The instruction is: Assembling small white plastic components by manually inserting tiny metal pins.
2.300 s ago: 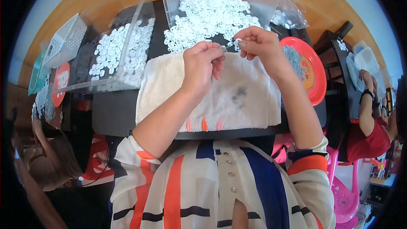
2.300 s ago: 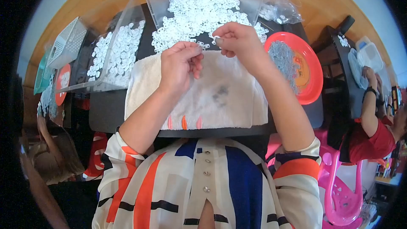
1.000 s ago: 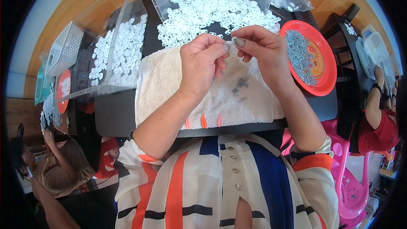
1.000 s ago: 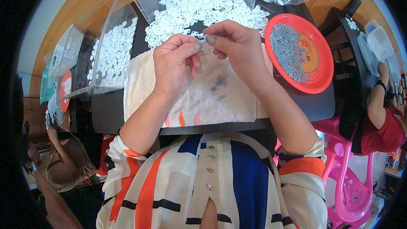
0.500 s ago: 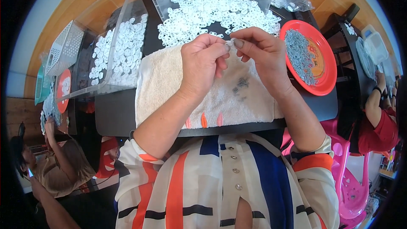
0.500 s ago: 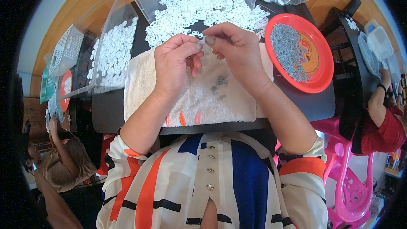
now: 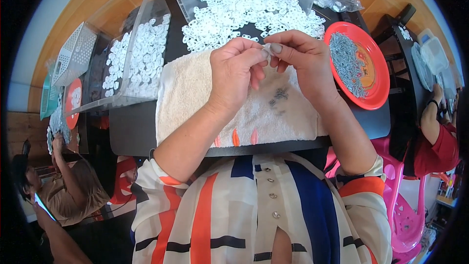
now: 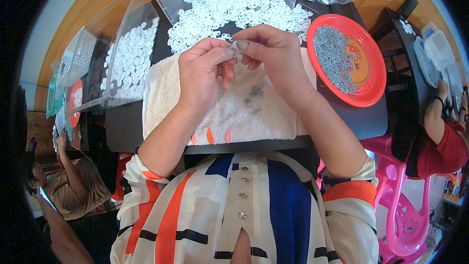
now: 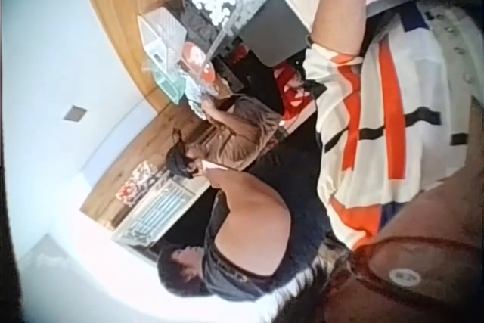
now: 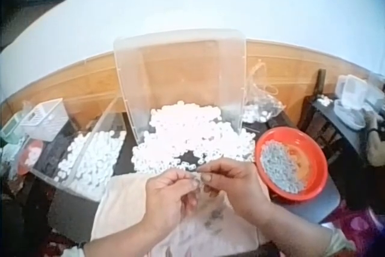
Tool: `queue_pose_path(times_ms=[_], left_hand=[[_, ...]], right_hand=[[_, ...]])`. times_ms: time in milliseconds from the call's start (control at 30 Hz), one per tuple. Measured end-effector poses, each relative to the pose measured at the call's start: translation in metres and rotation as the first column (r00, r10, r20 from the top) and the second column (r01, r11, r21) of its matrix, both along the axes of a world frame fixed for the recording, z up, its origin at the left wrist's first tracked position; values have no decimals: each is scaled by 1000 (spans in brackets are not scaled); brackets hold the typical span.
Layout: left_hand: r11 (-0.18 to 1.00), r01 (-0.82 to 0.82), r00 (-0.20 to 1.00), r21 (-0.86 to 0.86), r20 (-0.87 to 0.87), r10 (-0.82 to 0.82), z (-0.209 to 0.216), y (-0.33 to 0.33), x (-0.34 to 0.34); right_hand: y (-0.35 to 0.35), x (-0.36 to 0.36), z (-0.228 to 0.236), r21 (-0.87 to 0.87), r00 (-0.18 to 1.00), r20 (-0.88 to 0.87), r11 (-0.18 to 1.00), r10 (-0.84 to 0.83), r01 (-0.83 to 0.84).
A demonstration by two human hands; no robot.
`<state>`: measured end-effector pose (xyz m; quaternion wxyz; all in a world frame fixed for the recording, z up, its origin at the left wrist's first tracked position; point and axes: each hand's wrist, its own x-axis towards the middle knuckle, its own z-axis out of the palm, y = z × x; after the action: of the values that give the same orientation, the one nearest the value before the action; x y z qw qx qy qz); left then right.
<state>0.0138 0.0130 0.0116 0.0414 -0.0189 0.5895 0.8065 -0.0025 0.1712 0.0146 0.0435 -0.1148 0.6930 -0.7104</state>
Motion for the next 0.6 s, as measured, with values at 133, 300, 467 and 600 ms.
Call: queue_pose_path(times_ms=[133, 300, 467, 600], left_hand=[[998, -5, 999, 61, 49, 2, 0, 0, -2], [994, -24, 997, 109, 69, 17, -2, 0, -3], [994, -21, 998, 107, 62, 15, -2, -2, -3], [992, -15, 999, 122, 53, 9, -3, -2, -3]], right_hand=[[2, -2, 1, -78, 995, 89, 996, 44, -37], [5, -4, -1, -158, 987, 133, 985, 87, -66], [6, -5, -1, -73, 983, 171, 996, 72, -60], [6, -5, 0, -78, 981, 169, 994, 92, -80]])
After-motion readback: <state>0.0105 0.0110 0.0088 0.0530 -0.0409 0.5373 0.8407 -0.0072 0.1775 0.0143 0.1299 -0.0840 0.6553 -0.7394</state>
